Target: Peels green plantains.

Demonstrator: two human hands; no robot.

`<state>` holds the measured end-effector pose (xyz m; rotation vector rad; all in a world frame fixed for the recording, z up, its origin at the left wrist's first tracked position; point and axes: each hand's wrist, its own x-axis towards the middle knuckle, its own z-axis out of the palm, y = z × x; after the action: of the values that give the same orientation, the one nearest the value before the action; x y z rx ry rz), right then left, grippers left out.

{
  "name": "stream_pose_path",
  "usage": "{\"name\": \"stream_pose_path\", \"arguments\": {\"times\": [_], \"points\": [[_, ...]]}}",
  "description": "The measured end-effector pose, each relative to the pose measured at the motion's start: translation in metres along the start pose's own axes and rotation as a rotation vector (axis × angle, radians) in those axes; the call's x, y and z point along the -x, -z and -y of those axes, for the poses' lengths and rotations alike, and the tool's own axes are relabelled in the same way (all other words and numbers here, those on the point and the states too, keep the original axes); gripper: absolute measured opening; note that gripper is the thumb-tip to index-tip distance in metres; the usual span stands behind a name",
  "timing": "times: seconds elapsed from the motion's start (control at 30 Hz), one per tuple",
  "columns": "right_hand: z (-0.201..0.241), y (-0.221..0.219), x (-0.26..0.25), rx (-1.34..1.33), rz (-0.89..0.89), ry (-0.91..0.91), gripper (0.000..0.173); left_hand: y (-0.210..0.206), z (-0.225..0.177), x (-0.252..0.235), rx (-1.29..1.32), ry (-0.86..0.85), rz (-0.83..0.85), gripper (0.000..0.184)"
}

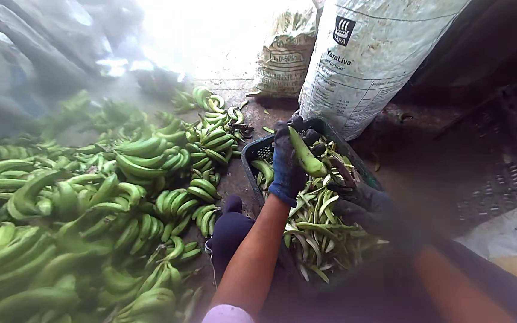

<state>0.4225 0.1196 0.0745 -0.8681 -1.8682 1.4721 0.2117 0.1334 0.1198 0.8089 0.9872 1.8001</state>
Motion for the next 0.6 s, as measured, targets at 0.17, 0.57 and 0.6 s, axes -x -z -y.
{"name": "stream_pose_path", "arguments": {"times": [0.17,0.57,0.6], "points": [[-0.001,-0.003,-0.003,0.116,-0.011,0.117,0.04,-0.011,0.0,-0.012,0.146,-0.027,-0.08,0.039],[0.0,-0.003,-0.017,0.501,-0.08,0.125,0.035,-0.004,0.005,0.023,-0.02,0.0,0.075,0.036],[-0.003,-0.002,-0.021,0.569,-0.099,0.118,0.037,-0.007,0.01,0.027,-0.002,0.015,0.094,0.036]]}}
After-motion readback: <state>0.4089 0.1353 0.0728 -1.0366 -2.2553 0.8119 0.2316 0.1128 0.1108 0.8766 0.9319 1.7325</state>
